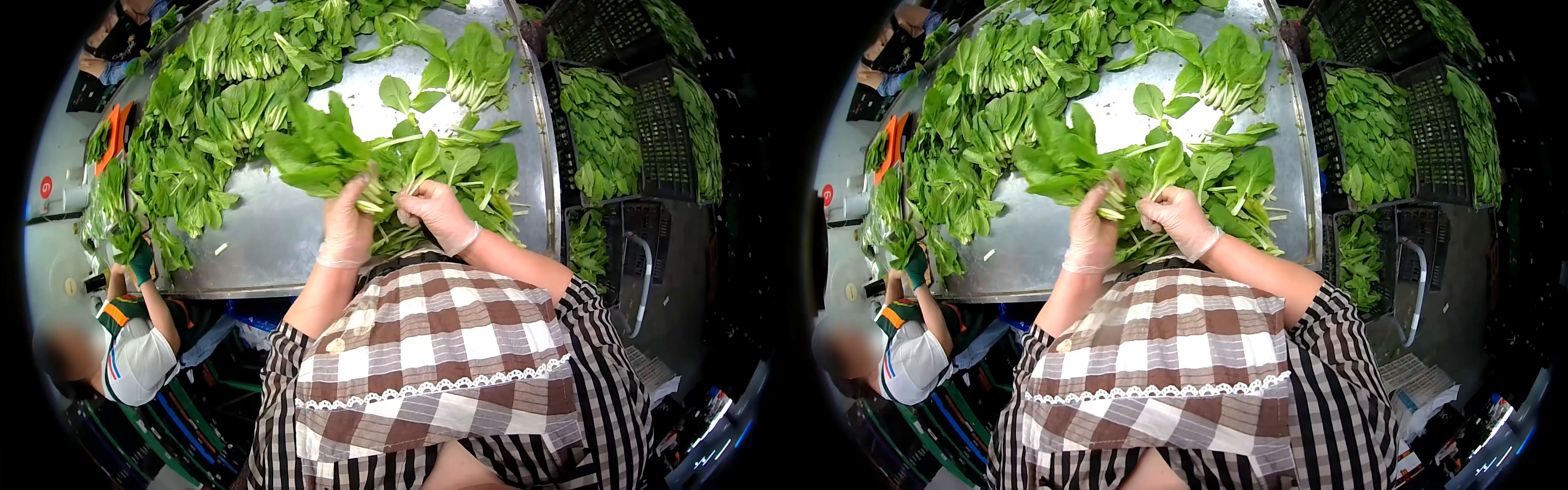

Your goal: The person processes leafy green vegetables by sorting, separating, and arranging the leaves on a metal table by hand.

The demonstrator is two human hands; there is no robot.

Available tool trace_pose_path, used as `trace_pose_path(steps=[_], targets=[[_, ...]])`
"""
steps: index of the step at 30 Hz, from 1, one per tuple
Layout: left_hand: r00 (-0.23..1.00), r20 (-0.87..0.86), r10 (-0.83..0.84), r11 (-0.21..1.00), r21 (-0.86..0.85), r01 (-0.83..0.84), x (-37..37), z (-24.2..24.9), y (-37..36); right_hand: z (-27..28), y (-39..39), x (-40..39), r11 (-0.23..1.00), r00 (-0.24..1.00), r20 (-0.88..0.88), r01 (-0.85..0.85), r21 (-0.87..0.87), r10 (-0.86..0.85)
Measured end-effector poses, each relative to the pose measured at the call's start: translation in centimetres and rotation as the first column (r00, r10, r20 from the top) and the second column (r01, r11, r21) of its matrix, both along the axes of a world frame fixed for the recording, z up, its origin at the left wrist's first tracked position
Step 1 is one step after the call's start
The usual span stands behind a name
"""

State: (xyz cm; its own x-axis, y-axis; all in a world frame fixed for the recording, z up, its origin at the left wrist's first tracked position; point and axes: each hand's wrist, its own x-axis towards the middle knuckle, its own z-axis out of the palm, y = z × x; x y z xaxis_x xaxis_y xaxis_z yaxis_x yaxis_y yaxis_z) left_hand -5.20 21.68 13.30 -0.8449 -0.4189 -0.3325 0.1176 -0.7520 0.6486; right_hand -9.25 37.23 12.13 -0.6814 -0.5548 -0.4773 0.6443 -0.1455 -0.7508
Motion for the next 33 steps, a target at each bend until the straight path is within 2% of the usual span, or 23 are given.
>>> trace_pose_path(steps=[1, 3, 4, 6, 8, 9, 12, 13, 14, 16, 18, 19, 20, 22, 23, 25, 26, 27, 28, 30, 31, 32, 33], targets=[[0.998, 0.058, -0.006, 1.000, 0.016, 0.005, 0.2, -0.6, -1.2, 0.0, 0.3, -0.3, 0.978, 0.986, -0.049, -0.150, 0.147, 0.159], [0.987, 0.156, -0.041, 0.999, 0.019, 0.038, 1.3, -2.4, -4.5, 1.2, 1.1, -1.6, 0.802, 0.878, -0.074, -0.394, 0.448, 0.473], [0.973, 0.226, -0.042, 0.999, -0.008, 0.045, 2.3, -2.6, -6.1, 1.6, 1.7, -2.6, 0.592, 0.649, -0.217, -0.439, 0.676, 0.729], [0.940, 0.337, -0.058, 0.985, -0.136, 0.109, 4.9, -4.6, -10.5, 1.7, 2.9, -4.5, 0.475, 0.426, -0.321, -0.326, 0.818, 0.846], [0.905, 0.426, 0.004, 0.965, -0.239, 0.108, 7.8, -5.6, -13.8, 1.9, 4.5, -7.0, 0.583, 0.672, -0.233, -0.356, 0.730, 0.702], [0.883, 0.458, 0.103, 0.950, -0.309, 0.050, 8.8, -5.2, -14.2, 1.1, 5.6, -8.1, 0.654, 0.636, -0.432, -0.154, 0.740, 0.639], [0.715, 0.683, 0.150, 0.841, -0.469, 0.272, 14.3, -9.4, -20.1, -0.8, 7.8, -12.5, 0.661, 0.732, -0.536, 0.158, 0.733, 0.419], [0.723, 0.668, 0.178, 0.827, -0.499, 0.257, 15.7, -10.9, -21.4, -2.5, 8.6, -14.0, 0.707, 0.800, -0.544, 0.232, 0.668, 0.252], [0.755, 0.603, 0.259, 0.814, -0.557, 0.165, 16.1, -10.4, -20.9, -3.8, 9.3, -15.6, 0.635, 0.814, -0.534, 0.291, 0.716, 0.228], [0.772, 0.517, 0.369, 0.725, -0.680, 0.109, 16.5, -10.6, -20.7, -6.4, 9.5, -17.7, 0.532, 0.839, -0.481, 0.295, 0.794, 0.254], [0.852, 0.361, 0.380, 0.596, -0.800, 0.073, 17.2, -12.7, -21.8, -8.2, 10.7, -19.1, 0.369, 0.838, -0.457, 0.341, 0.865, 0.298], [0.821, 0.456, 0.345, 0.492, -0.832, 0.255, 16.8, -11.5, -22.0, -7.1, 10.6, -18.9, 0.340, 0.817, -0.477, 0.370, 0.865, 0.325], [0.787, 0.493, 0.370, 0.447, -0.838, 0.314, 16.5, -11.0, -22.0, -5.9, 9.6, -18.3, 0.304, 0.797, -0.490, 0.398, 0.866, 0.352], [0.781, 0.525, 0.337, 0.547, -0.785, 0.292, 17.8, -13.0, -23.6, -6.5, 9.0, -18.3, 0.356, 0.784, -0.555, 0.452, 0.818, 0.279], [0.791, 0.495, 0.359, 0.548, -0.798, 0.251, 17.9, -12.7, -23.8, -6.1, 8.5, -18.2, 0.329, 0.785, -0.556, 0.466, 0.821, 0.274], [0.782, 0.431, 0.449, 0.403, -0.879, 0.253, 17.7, -11.8, -24.0, -5.8, 7.9, -18.4, 0.319, 0.790, -0.565, 0.485, 0.814, 0.239], [0.776, 0.376, 0.506, 0.333, -0.915, 0.226, 17.2, -10.3, -23.7, -6.1, 7.7, -18.5, 0.332, 0.795, -0.569, 0.490, 0.806, 0.209], [0.666, 0.327, 0.670, 0.147, -0.938, 0.313, 17.1, -9.8, -23.6, -6.7, 7.9, -18.7, 0.347, 0.799, -0.574, 0.494, 0.797, 0.181], [0.548, 0.226, 0.805, -0.029, -0.909, 0.417, 16.9, -9.2, -23.6, -7.3, 8.2, -18.8, 0.442, 0.850, -0.524, 0.450, 0.776, 0.053], [0.620, 0.103, 0.778, -0.109, -0.949, 0.295, 15.0, -4.1, -20.3, -7.2, 9.4, -18.2, 0.635, 0.899, -0.399, 0.418, 0.650, -0.184], [0.667, 0.060, 0.742, -0.161, -0.951, 0.265, 14.1, -2.8, -19.5, -4.0, 8.7, -16.8, 0.703, 0.899, -0.324, 0.434, 0.563, -0.296], [0.711, 0.018, 0.703, -0.209, -0.950, 0.231, 13.2, -1.9, -18.4, -2.9, 8.6, -15.9, 0.718, 0.898, -0.317, 0.435, 0.543, -0.304], [0.775, -0.058, 0.629, -0.193, -0.978, 0.084, 11.5, -1.4, -16.9, -2.2, 8.5, -15.2, 0.735, 0.900, -0.309, 0.431, 0.524, -0.308]])
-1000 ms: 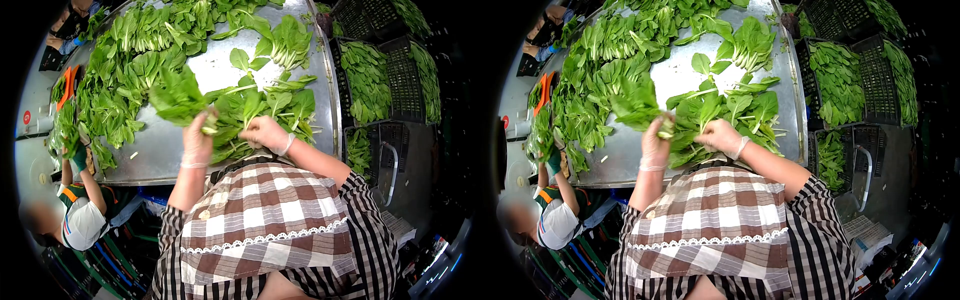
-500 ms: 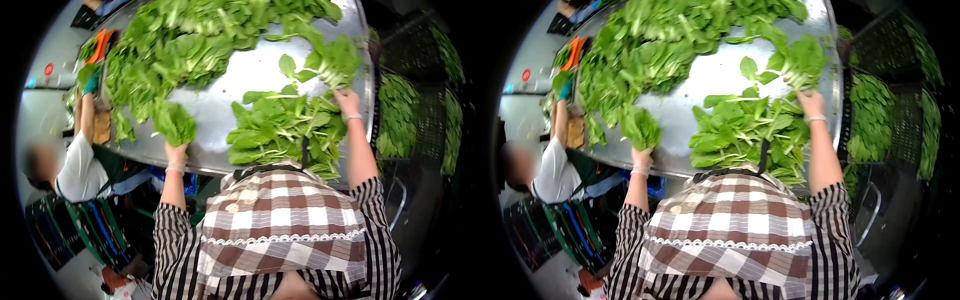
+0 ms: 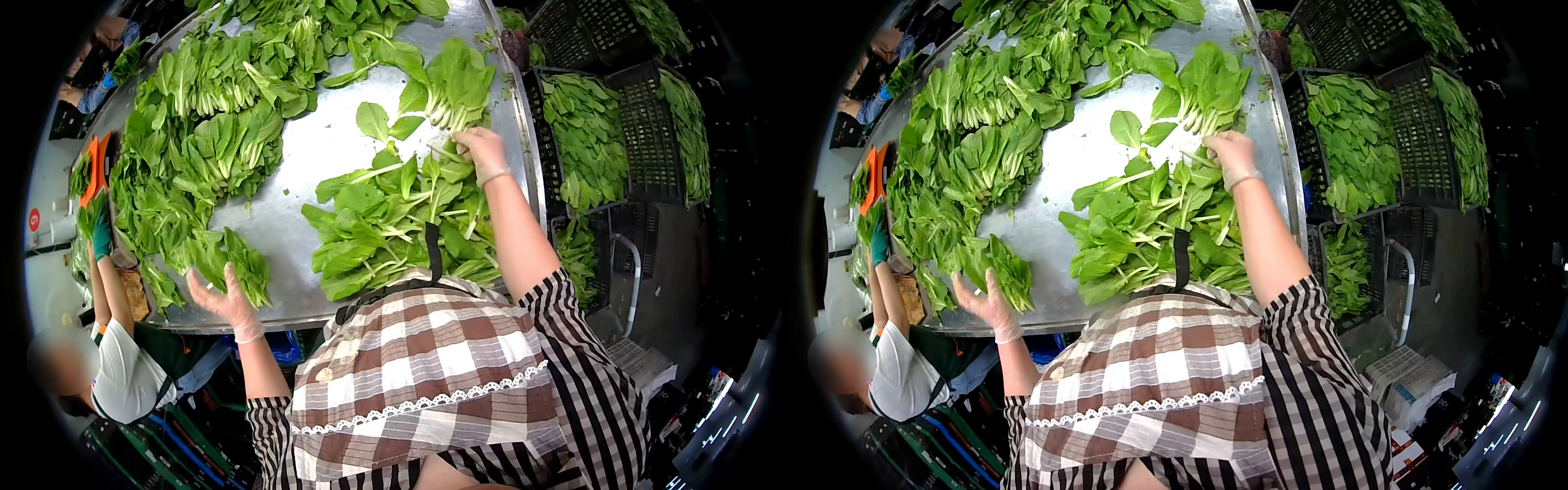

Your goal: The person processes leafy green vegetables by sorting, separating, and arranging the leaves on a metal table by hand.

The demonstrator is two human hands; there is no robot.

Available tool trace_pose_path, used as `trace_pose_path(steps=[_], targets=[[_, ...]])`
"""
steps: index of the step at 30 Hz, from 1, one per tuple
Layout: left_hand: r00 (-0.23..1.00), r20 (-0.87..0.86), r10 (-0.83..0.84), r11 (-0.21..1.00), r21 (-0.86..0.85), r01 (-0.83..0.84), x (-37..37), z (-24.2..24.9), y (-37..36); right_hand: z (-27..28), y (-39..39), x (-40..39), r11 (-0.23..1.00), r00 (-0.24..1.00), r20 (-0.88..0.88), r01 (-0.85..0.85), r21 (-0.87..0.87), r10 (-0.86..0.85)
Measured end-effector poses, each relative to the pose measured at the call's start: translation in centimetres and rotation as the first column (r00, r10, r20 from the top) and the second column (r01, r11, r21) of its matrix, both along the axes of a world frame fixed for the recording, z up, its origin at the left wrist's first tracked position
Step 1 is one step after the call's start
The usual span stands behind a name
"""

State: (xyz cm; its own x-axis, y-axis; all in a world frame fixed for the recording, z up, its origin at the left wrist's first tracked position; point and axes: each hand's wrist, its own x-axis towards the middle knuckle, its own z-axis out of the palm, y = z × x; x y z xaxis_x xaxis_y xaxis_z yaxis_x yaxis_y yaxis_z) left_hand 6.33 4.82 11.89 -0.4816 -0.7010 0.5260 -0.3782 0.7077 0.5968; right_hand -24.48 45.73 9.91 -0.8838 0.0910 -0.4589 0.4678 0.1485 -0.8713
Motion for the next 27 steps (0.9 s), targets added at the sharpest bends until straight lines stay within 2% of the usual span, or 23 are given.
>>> trace_pose_path(steps=[1, 2, 3, 6, 7, 9, 10, 11, 13, 14, 17, 21, 22, 23, 24, 25, 26, 27], targets=[[0.991, -0.096, -0.096, 0.971, 0.209, 0.114, -1.5, 0.4, 1.6, 0.7, -0.1, 0.8, 1.000, 1.000, 0.000, -0.006, -0.026, 0.006], [0.963, -0.209, -0.167, 0.887, 0.395, 0.239, -3.0, 0.7, 3.1, 1.7, -0.3, 2.0, 0.998, 1.000, -0.026, -0.018, -0.055, 0.017], [0.920, -0.331, -0.209, 0.754, 0.545, 0.367, -4.3, 0.8, 4.8, 2.0, -0.4, 3.1, 0.996, 0.998, -0.057, -0.039, -0.082, 0.034], [0.865, -0.277, -0.418, 0.413, 0.790, 0.452, -8.1, 1.0, 10.6, 2.2, -0.4, 6.2, 0.972, 0.983, -0.131, -0.151, -0.181, 0.128], [0.816, -0.269, -0.511, 0.281, 0.845, 0.455, -9.3, 1.1, 12.6, 2.3, -0.9, 7.3, 0.952, 0.977, -0.162, -0.174, -0.250, 0.136], [0.751, -0.258, -0.607, -0.005, 0.947, 0.321, -11.7, 2.0, 16.1, 3.5, -1.9, 9.5, 0.932, 0.960, -0.188, -0.253, -0.260, 0.208], [0.761, -0.279, -0.585, -0.134, 0.959, 0.249, -12.6, 2.5, 17.4, 3.7, -2.3, 10.6, 0.919, 0.952, -0.209, -0.279, -0.278, 0.226], [0.774, -0.297, -0.560, -0.262, 0.949, 0.175, -13.3, 2.7, 18.3, 3.6, -2.4, 11.5, 0.917, 0.924, -0.225, -0.352, -0.189, 0.309], [0.753, -0.316, -0.577, -0.280, 0.943, 0.180, -13.8, 0.4, 19.3, 3.4, -3.3, 12.9, 0.895, 0.872, -0.271, -0.440, -0.070, 0.408], [0.751, -0.293, -0.591, -0.244, 0.953, 0.180, -14.0, 0.0, 19.5, 3.4, -3.5, 13.3, 0.895, 0.894, -0.244, -0.419, -0.153, 0.377], [0.757, -0.304, -0.579, -0.260, 0.948, 0.182, -13.5, 0.0, 18.9, 2.9, -3.8, 14.2, 0.863, 0.947, -0.150, -0.322, -0.390, 0.285], [0.833, -0.203, -0.514, -0.155, 0.978, 0.143, -12.1, 1.1, 18.1, 2.2, -3.8, 14.0, 0.856, 0.969, -0.121, -0.249, -0.454, 0.218], [0.745, -0.156, -0.649, -0.126, 0.987, 0.097, -11.7, -0.3, 17.1, 2.2, -3.9, 13.9, 0.851, 0.968, -0.135, -0.251, -0.462, 0.212], [0.586, 0.047, -0.809, 0.179, 0.969, 0.168, -11.4, 0.2, 17.0, 2.3, -4.0, 13.9, 0.851, 0.967, -0.142, -0.253, -0.461, 0.210], [0.421, 0.297, -0.857, 0.439, 0.849, 0.295, -11.0, 1.5, 17.0, 2.5, -4.1, 13.8, 0.851, 0.967, -0.149, -0.254, -0.460, 0.208], [0.275, 0.553, -0.786, 0.613, 0.645, 0.456, -10.8, 2.8, 17.0, 2.7, -4.2, 13.8, 0.851, 0.966, -0.156, -0.256, -0.459, 0.206], [0.299, 0.535, -0.790, 0.612, 0.667, 0.425, -10.9, 4.4, 17.3, 2.9, -4.3, 13.9, 0.862, 0.956, -0.177, -0.288, -0.417, 0.233], [0.405, 0.384, -0.830, 0.537, 0.746, 0.394, -11.2, 3.8, 17.3, 2.8, -4.5, 13.7, 0.870, 0.946, -0.190, -0.318, -0.377, 0.263]])
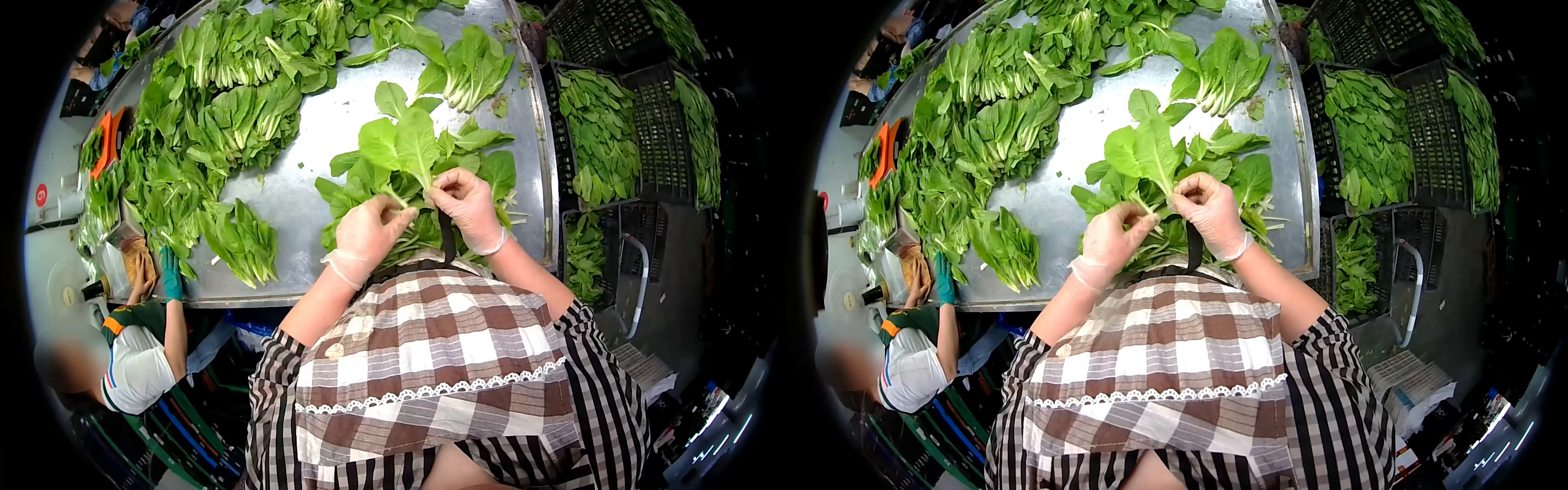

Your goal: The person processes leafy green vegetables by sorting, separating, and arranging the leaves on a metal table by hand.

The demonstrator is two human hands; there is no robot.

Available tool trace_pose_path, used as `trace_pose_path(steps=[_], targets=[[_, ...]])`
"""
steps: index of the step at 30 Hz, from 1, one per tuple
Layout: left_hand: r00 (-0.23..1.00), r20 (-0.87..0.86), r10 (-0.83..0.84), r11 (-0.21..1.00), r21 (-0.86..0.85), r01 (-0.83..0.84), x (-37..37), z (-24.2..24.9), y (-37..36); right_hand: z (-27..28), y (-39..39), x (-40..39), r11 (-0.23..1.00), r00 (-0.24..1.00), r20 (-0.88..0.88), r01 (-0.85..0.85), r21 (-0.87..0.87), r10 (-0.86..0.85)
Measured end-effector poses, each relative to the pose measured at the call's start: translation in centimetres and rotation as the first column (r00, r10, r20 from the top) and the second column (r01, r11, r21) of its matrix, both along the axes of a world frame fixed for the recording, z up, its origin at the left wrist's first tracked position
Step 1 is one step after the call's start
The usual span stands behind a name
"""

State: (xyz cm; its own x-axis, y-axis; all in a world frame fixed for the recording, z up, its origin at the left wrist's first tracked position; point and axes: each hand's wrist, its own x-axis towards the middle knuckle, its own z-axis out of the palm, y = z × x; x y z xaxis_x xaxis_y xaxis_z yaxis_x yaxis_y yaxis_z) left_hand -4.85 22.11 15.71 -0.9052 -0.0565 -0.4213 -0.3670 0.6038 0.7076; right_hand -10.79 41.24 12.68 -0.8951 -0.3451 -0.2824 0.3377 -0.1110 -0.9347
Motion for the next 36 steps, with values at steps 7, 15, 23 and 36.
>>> trace_pose_path(steps=[7, 15, 23, 36], targets=[[0.855, 0.172, 0.489, 0.518, 0.731, -0.444, -2.1, -2.1, 0.8, 0.7, -1.0, -0.1, 0.996, 0.996, 0.083, -0.036, -0.084, 0.043], [0.732, 0.049, 0.679, 0.388, 0.823, -0.414, -1.4, -1.1, 1.2, 2.1, 1.7, -5.9, 0.451, 0.736, 0.023, -0.439, 0.777, 0.677], [0.803, 0.322, 0.501, 0.097, 0.901, -0.422, -1.6, -2.9, 1.3, -6.1, 4.4, -18.6, 0.375, 0.971, -0.217, 0.165, 0.912, 0.099], [0.819, 0.399, 0.413, 0.065, 0.883, -0.464, -1.7, -3.7, 0.6, -3.2, 6.0, -14.6, 0.946, 0.925, 0.199, 0.306, 0.112, -0.323]])
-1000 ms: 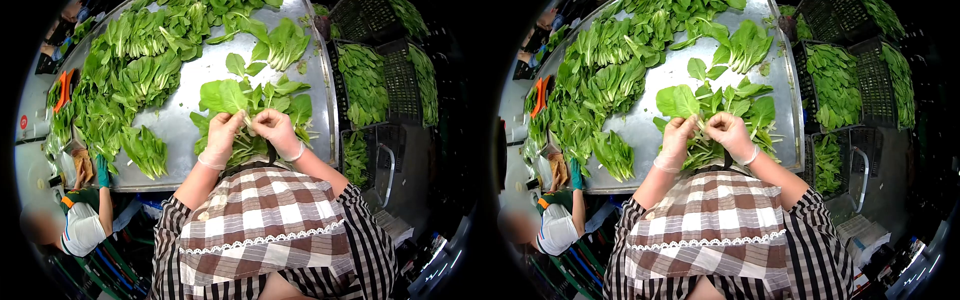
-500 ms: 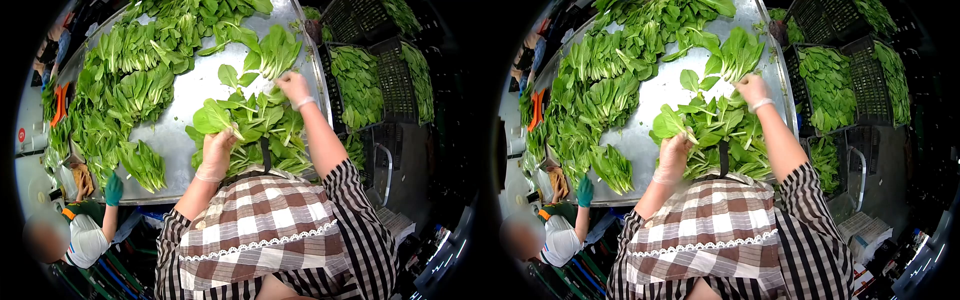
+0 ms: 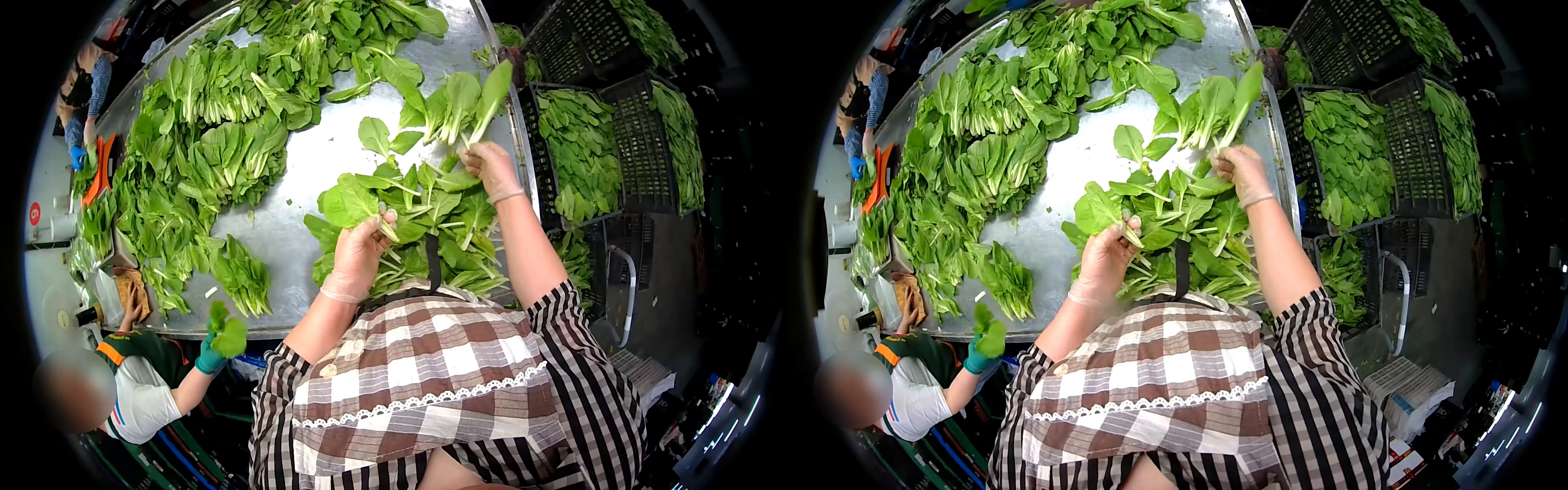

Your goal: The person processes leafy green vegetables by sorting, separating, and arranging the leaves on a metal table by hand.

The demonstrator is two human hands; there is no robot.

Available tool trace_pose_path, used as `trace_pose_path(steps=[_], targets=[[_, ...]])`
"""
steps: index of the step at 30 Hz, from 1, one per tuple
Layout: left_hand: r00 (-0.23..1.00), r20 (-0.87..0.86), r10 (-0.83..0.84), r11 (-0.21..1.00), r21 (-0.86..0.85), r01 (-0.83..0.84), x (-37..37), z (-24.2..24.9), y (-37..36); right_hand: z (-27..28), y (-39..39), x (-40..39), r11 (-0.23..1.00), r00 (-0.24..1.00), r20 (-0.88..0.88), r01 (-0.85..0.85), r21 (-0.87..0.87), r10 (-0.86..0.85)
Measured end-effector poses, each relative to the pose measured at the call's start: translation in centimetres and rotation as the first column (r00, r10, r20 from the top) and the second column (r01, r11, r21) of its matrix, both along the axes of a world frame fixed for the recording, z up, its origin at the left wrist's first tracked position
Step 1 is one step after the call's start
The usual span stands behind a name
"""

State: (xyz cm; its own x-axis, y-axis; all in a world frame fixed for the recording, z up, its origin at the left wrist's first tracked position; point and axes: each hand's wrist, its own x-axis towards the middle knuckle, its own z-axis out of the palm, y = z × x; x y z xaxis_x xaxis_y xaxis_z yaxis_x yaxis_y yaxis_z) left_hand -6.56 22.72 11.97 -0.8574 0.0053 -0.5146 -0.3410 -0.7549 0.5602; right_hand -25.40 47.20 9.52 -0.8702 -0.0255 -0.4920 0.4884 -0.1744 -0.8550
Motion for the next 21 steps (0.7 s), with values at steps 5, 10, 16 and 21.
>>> trace_pose_path(steps=[5, 10, 16, 21], targets=[[0.999, -0.029, -0.027, 0.999, -0.033, 0.026, -0.1, 0.5, 0.6, -0.1, 1.3, 3.8, 0.998, 0.993, -0.120, -0.007, -0.065, -0.001], [0.995, -0.071, -0.077, 0.992, -0.109, 0.069, -0.2, 1.6, 1.8, 4.2, -1.6, 9.3, 0.991, 0.961, -0.240, -0.132, 0.034, 0.136], [0.996, -0.076, -0.042, 0.983, -0.180, 0.027, 0.2, 1.8, 2.2, 4.6, -5.4, 14.0, 0.819, 0.762, -0.410, -0.266, 0.508, 0.502], [0.999, 0.036, -0.017, 0.985, -0.169, 0.023, 0.7, -0.6, 1.0, 4.7, -6.3, 14.5, 0.906, 0.867, -0.268, -0.380, 0.189, 0.420]])
